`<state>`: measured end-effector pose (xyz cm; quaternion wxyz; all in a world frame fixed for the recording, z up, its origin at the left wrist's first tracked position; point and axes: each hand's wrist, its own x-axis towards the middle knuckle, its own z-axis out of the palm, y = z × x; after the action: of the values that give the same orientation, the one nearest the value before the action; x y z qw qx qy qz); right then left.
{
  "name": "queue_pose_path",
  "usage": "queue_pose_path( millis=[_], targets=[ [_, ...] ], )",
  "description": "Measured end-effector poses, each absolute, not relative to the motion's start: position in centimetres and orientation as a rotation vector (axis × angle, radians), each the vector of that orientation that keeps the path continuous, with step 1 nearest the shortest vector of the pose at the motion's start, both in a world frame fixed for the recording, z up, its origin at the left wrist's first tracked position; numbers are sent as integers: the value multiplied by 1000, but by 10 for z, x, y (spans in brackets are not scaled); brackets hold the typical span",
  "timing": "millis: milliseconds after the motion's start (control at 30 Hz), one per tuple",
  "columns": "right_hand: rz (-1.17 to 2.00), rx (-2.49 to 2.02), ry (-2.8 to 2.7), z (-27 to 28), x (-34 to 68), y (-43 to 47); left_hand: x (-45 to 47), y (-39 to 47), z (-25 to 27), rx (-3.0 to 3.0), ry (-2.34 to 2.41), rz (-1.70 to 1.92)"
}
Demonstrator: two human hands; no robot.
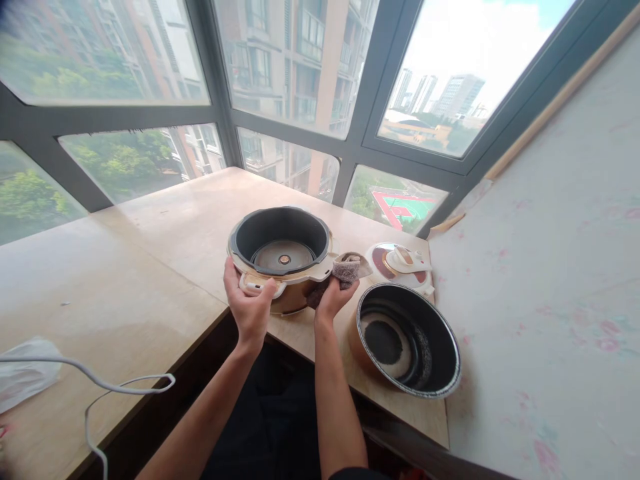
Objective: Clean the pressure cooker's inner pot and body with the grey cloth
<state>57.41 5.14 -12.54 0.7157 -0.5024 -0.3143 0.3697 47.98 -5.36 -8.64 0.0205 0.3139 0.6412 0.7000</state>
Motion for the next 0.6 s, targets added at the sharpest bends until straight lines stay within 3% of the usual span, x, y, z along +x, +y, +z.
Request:
queue_pose_path(
  millis=[333,600],
  targets=[
    [789,-1100,-747,-120,586,71,458,-61,-81,961,1855,2165],
    [805,-1048,-768,-121,586,82,383,-57,-93,1100,1451,2026]
  ],
)
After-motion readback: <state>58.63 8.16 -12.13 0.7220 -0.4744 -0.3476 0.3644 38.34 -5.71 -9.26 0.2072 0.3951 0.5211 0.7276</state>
